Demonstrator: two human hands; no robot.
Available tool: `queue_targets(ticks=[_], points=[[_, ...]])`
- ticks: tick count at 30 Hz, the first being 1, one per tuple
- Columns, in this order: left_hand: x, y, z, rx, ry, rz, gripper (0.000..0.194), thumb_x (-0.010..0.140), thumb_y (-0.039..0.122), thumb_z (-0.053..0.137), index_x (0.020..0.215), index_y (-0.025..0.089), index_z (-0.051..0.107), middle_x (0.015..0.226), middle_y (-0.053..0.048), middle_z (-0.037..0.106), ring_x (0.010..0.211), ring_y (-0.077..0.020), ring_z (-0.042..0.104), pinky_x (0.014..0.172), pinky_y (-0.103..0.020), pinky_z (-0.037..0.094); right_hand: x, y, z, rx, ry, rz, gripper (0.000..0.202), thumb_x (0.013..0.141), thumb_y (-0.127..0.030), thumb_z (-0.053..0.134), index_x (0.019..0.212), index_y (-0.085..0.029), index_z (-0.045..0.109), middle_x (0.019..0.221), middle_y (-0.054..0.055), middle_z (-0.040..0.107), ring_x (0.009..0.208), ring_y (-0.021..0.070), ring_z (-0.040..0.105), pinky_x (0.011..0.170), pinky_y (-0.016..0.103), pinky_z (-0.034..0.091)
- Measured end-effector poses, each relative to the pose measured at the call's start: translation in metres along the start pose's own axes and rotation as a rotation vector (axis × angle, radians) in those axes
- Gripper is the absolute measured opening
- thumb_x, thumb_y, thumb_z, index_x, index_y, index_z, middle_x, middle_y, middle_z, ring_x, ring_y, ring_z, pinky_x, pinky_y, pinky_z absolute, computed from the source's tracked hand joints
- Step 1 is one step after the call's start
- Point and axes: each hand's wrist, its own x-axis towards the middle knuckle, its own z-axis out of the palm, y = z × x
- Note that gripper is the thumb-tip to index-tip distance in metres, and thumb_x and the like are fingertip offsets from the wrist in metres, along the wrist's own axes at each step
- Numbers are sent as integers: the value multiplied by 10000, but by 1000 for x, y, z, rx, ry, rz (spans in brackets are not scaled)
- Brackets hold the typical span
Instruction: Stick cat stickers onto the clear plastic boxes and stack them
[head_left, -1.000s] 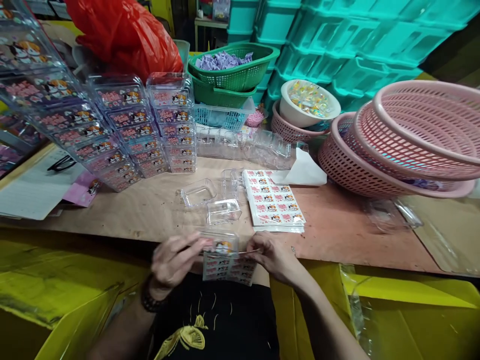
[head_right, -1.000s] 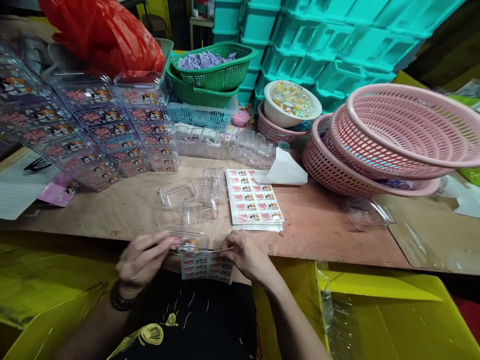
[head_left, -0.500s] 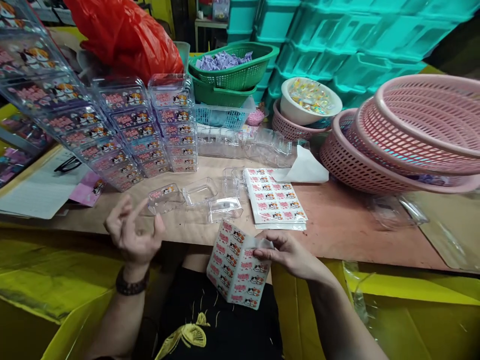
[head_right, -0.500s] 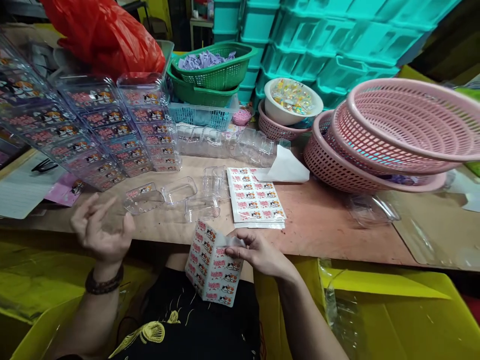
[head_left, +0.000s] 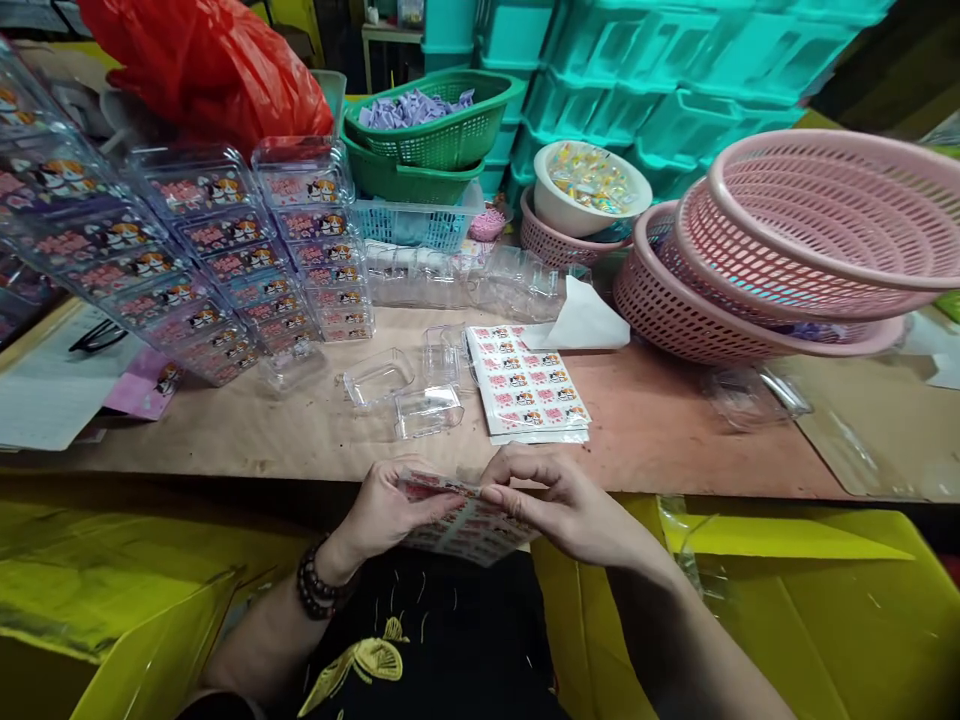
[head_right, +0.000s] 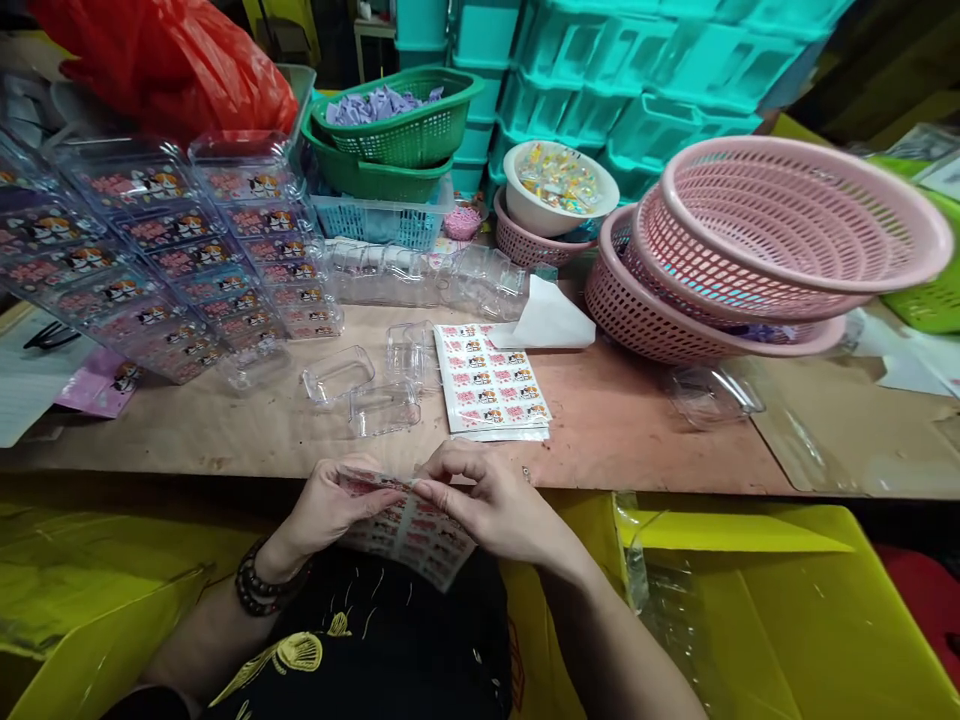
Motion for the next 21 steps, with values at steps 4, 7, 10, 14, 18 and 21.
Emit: queue_targets(ticks=[4, 7, 10, 14, 18, 21], points=[[2, 4, -2, 51, -124, 164, 204, 741, 328, 842, 834, 149, 808, 798, -100, 774, 701, -178, 715, 652, -264, 590, 4, 5, -5, 219, -150, 66, 377, 875, -524, 666, 827, -160, 756, 832, 39, 623, 729, 133, 576, 644, 264, 466], [5, 4, -5, 98, -232, 341, 141, 783, 308, 815, 849, 183, 816, 787, -101, 766, 734, -185, 713, 695, -291, 592, 9, 12, -7, 399, -227, 195, 341, 766, -479, 792, 818, -143, 758, 781, 22, 640, 704, 114, 577, 647, 252, 460], [9, 0, -8, 103, -294, 446, 110, 803, 310, 801, 839, 207, 815, 787, -97, 759, 795, -198, 717, 770, -330, 592, 16, 21, -3, 587, -259, 345, 371, 608, -375, 911, 811, -145, 702, 698, -18, 652, 617, 82, 568, 579, 211, 428], [10, -6, -5, 34, -299, 368, 110, 789, 309, 813, 815, 202, 814, 784, -91, 744, 720, -169, 707, 686, -288, 591, 21, 32, 7, 690, -274, 396, 423, 535, -311, 944, 724, -145, 604, 609, -48, 630, 496, 47, 508, 470, 166, 340], [8, -7, -1, 10, -268, 235, 212, 773, 405, 814, 825, 199, 823, 740, -71, 700, 621, -129, 652, 564, -229, 547, 17, 36, 9, 773, -252, 351, 389, 563, -309, 936, 729, -133, 632, 629, -35, 652, 509, 47, 535, 478, 161, 373], [8, -6, -1, 7, -252, 175, 238, 759, 422, 820, 853, 204, 827, 735, -60, 681, 603, -114, 627, 543, -211, 526, 12, 35, 7, 802, -178, 298, 371, 564, -302, 939, 715, -141, 641, 644, -37, 659, 538, 50, 551, 502, 164, 399]])
